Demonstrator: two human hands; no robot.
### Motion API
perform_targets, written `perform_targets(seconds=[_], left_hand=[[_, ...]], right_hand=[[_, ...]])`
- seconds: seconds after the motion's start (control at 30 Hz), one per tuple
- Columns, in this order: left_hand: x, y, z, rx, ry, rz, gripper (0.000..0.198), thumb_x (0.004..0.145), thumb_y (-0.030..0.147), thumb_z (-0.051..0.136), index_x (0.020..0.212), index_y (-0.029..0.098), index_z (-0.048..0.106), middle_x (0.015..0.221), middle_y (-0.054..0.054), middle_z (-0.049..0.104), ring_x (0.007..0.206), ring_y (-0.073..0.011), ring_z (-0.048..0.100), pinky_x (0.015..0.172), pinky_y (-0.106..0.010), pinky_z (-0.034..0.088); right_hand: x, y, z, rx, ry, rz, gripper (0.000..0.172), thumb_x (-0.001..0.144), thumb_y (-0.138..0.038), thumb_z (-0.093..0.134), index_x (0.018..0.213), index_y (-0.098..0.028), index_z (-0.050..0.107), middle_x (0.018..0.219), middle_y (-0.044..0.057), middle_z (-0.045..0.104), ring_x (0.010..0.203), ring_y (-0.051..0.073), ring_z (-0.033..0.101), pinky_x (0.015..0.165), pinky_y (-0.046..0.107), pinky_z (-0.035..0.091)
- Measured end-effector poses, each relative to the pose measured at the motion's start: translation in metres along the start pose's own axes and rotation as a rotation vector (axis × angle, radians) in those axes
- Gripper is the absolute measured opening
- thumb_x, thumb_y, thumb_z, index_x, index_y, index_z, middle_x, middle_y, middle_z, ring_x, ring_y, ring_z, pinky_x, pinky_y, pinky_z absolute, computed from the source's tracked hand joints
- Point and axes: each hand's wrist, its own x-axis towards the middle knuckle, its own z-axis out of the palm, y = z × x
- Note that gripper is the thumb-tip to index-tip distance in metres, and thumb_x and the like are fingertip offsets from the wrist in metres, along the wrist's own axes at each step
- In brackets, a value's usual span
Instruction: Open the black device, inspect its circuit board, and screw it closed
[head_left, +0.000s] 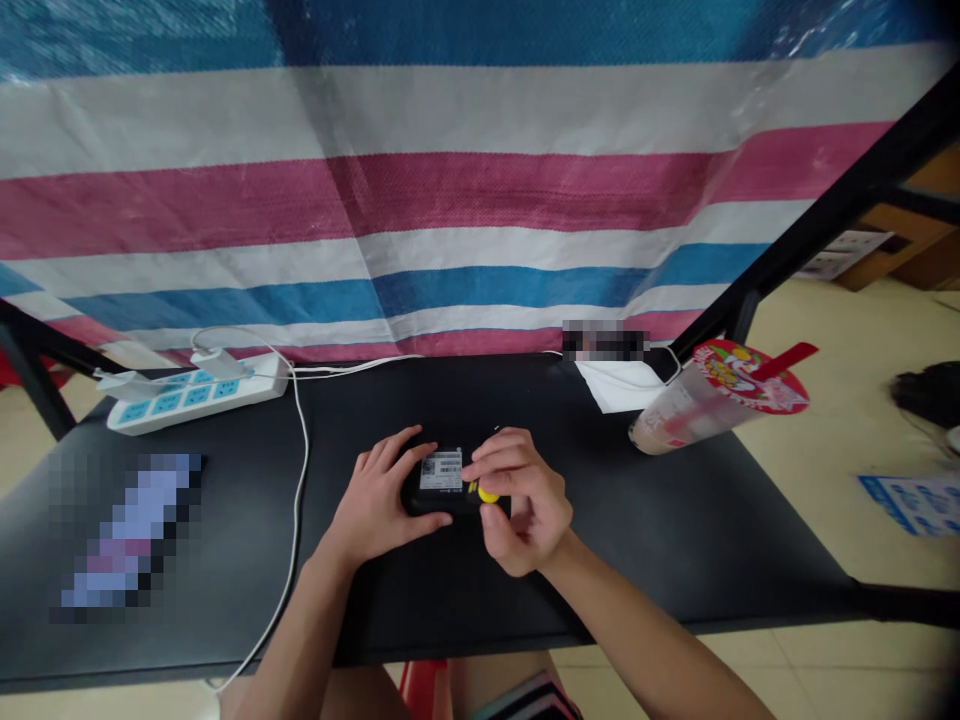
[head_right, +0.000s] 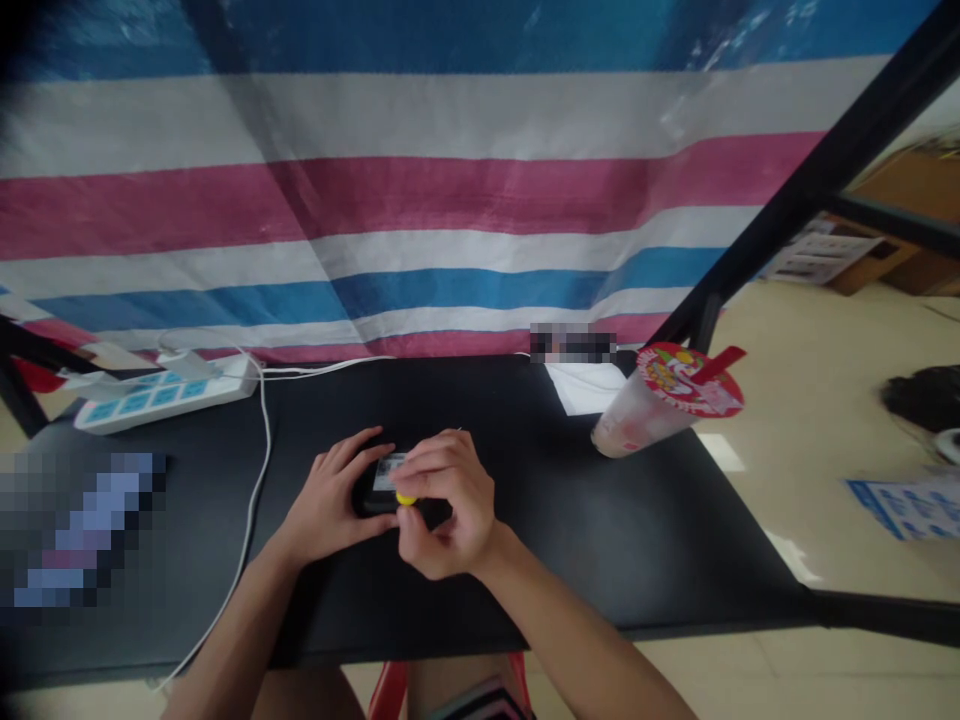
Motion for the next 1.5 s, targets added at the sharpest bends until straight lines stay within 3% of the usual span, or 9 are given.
perform_targets(seconds=[0.17,0.33,0.47,0.73,0.93,1.03,1.2,1.37,1.5], left_hand=[[0.0,-0.001,0.001,0.004,0.001,0.002,0.088,0.078,0.072,0.08,0.151,0.03,0.054,0.165,-0.013,0.046,0.143,-0.0402,0.051,0.109,-0.055,0.046],[0.0,-0.001,0.002,-0.012,0.003,0.007,0.083,0.081,0.067,0.079,0.151,0.03,0.054,0.165,-0.013,0.047,0.144,-0.0402,0.05,0.109,-0.056,0.046],[0.0,0.0,0.001,0.001,0.01,0.001,0.08,0.083,0.062,0.079,0.151,0.029,0.054,0.166,-0.013,0.045,0.144,-0.0393,0.05,0.109,-0.054,0.046],[0.0,-0.002,0.003,0.007,0.011,0.007,0.084,0.081,0.069,0.078,0.151,0.03,0.053,0.165,-0.013,0.046,0.144,-0.0396,0.05,0.108,-0.055,0.046],[0.0,-0.002,0.002,0.01,0.012,0.006,0.086,0.08,0.07,0.079,0.151,0.03,0.054,0.164,-0.014,0.047,0.143,-0.0405,0.051,0.108,-0.056,0.046],[0.0,-0.001,0.002,0.009,0.009,0.003,0.083,0.081,0.064,0.08,0.152,0.03,0.054,0.165,-0.013,0.046,0.142,-0.0406,0.052,0.108,-0.056,0.047],[0.0,-0.002,0.003,0.012,0.016,0.006,0.081,0.081,0.063,0.08,0.151,0.03,0.054,0.165,-0.013,0.046,0.143,-0.0397,0.051,0.109,-0.055,0.047],[0.001,-0.002,0.003,0.014,0.011,0.009,0.085,0.08,0.071,0.078,0.151,0.03,0.054,0.165,-0.013,0.046,0.144,-0.04,0.051,0.109,-0.056,0.046],[0.0,-0.002,0.002,0.01,0.004,0.001,0.083,0.082,0.068,0.078,0.151,0.03,0.053,0.165,-0.013,0.046,0.144,-0.04,0.05,0.11,-0.056,0.046]], right_hand=[[0.0,0.001,-0.002,0.034,0.003,-0.002,0.022,0.089,-0.02,0.056,0.11,-0.023,0.061,0.09,0.005,0.078,0.087,0.025,0.072,0.085,0.05,0.055],[-0.006,0.007,-0.002,-0.026,0.03,-0.058,0.021,0.091,-0.031,0.073,0.107,-0.023,0.062,0.097,0.006,0.071,0.088,0.024,0.068,0.083,0.049,0.055],[-0.007,0.006,0.001,-0.071,0.082,-0.055,0.017,0.09,-0.022,0.069,0.106,-0.022,0.065,0.094,0.005,0.068,0.081,0.021,0.065,0.081,0.048,0.056],[-0.004,0.003,0.0,-0.043,0.027,-0.022,0.032,0.085,-0.014,0.06,0.116,-0.02,0.064,0.091,0.006,0.077,0.078,0.021,0.067,0.081,0.047,0.054],[-0.009,0.008,-0.004,0.04,-0.04,0.025,0.031,0.089,-0.015,0.055,0.118,-0.026,0.056,0.104,0.005,0.078,0.093,0.025,0.068,0.088,0.053,0.053],[-0.012,0.011,-0.003,0.035,-0.045,0.004,0.025,0.092,-0.022,0.064,0.116,-0.026,0.058,0.115,0.009,0.069,0.099,0.025,0.067,0.09,0.053,0.056],[-0.009,0.011,-0.001,0.016,-0.006,0.003,0.026,0.09,-0.021,0.069,0.114,-0.027,0.061,0.1,0.005,0.068,0.088,0.022,0.067,0.085,0.049,0.058],[-0.005,0.008,-0.003,0.026,-0.032,0.02,0.032,0.089,-0.015,0.058,0.119,-0.025,0.061,0.1,0.006,0.077,0.087,0.024,0.071,0.084,0.05,0.057],[-0.009,0.01,-0.002,0.015,0.002,-0.007,0.024,0.091,-0.021,0.059,0.115,-0.024,0.064,0.106,0.008,0.068,0.093,0.024,0.067,0.088,0.053,0.057]])
